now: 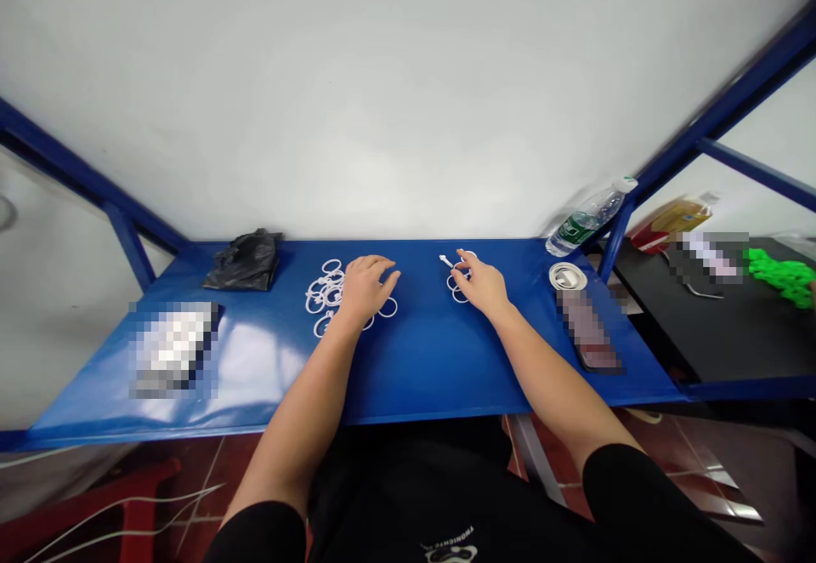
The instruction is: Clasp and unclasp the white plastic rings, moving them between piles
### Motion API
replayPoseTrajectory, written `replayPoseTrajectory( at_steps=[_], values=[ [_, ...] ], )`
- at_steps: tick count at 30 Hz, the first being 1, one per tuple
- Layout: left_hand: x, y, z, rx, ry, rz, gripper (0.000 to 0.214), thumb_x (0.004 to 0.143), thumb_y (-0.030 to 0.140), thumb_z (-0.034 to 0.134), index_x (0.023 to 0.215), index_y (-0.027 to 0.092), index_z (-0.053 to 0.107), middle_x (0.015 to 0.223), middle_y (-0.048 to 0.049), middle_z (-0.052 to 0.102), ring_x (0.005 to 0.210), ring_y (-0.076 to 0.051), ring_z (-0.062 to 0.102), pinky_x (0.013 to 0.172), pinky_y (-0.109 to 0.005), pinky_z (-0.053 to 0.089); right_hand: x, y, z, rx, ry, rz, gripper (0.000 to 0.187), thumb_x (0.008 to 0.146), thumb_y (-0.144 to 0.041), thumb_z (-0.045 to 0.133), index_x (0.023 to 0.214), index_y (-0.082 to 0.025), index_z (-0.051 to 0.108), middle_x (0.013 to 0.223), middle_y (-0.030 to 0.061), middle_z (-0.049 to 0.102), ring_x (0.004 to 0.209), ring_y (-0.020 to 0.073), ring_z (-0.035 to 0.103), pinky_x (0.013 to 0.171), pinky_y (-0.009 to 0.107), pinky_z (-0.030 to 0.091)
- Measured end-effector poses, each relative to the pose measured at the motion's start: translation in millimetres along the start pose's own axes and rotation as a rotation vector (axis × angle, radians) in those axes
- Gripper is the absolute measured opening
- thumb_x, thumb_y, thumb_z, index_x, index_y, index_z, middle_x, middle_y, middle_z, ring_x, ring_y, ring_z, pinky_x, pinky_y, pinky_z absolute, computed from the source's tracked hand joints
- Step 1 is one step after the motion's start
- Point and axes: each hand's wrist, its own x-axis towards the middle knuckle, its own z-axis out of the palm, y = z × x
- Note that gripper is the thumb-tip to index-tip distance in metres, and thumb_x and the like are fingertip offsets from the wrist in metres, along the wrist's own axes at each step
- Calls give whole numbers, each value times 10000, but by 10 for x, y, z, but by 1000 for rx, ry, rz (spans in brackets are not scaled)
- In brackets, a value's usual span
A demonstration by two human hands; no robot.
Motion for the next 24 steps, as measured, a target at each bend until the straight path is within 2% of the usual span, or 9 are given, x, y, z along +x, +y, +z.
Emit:
replayPoseTrajectory(
  at_steps=[3, 6, 8, 11, 14, 16, 18, 21, 24],
  values=[
    [-3, -51, -56, 54, -18, -46, 290, 1009, 418, 620, 1185, 247, 775, 1273, -97, 753, 1234, -302, 651, 1127, -466, 430, -10, -16, 14, 12, 22, -1, 438, 965, -364, 660, 1398, -298, 675, 1130, 25, 822, 859, 229, 763, 841, 392, 608],
    [-20, -97, -93, 129, -77, -111, 316, 987, 440, 651, 1196, 238, 775, 1317, -121, 735, 1277, -345, 622, 1150, -520, 401, -28, -72, 22, 6, -31, -36, 375, 975, -354, 657, 1336, -271, 715, 1163, 53, 809, 957, 254, 760, 902, 424, 598],
    [-32, -120, -100, 156, -122, -138, 318, 973, 455, 668, 1177, 238, 782, 1337, -132, 724, 1300, -365, 604, 1166, -559, 373, -33, -122, 26, -5, -66, -96, 338, 987, -344, 646, 1298, -248, 739, 1169, 79, 803, 1045, 283, 748, 958, 463, 582],
    [-45, -131, -86, 158, -152, -151, 297, 963, 473, 678, 1128, 257, 796, 1352, -133, 714, 1322, -379, 585, 1188, -604, 331, -51, -221, 46, -17, -122, -267, 343, 1009, -352, 637, 1315, -232, 738, 1251, 111, 781, 1174, 316, 708, 1073, 527, 526],
    [-61, -115, -50, 160, -165, -139, 253, 950, 476, 700, 1055, 272, 807, 1357, -124, 710, 1326, -385, 579, 1208, -643, 299, -113, -340, 115, -69, -221, -432, 497, 1013, -437, 655, 1467, -235, 648, 1529, 130, 630, 1422, 377, 554, 1222, 638, 372],
    [-73, -97, -29, 159, -192, -112, 235, 934, 477, 729, 1025, 277, 811, 1364, -122, 707, 1339, -394, 573, 1225, -681, 263, -166, -403, 180, -136, -299, -470, 605, 1014, -513, 644, 1554, -250, 567, 1651, 127, 500, 1556, 418, 388, 1273, 723, 223],
    [-82, -83, -29, 149, -232, -85, 255, 909, 490, 767, 1051, 283, 810, 1386, -122, 699, 1365, -404, 558, 1241, -712, 225, -202, -434, 230, -190, -371, -477, 655, 1014, -584, 616, 1578, -260, 542, 1684, 132, 448, 1593, 440, 315, 1274, 767, 141],
    [-78, -79, -86, 158, -290, -101, 400, 869, 514, 809, 1199, 290, 778, 1462, -133, 657, 1425, -412, 512, 1257, -715, 206, -208, -421, 229, -248, -393, -467, 653, 1012, -623, 594, 1553, -259, 572, 1633, 144, 520, 1560, 431, 380, 1285, 762, 79],
    [-60, -92, -191, 204, -320, -165, 512, 882, 531, 782, 1325, 279, 724, 1528, -146, 604, 1474, -405, 464, 1267, -683, 213, -182, -371, 158, -286, -314, -423, 578, 1026, -573, 586, 1500, -245, 622, 1515, 146, 634, 1454, 392, 517, 1296, 743, 28]
  ],
)
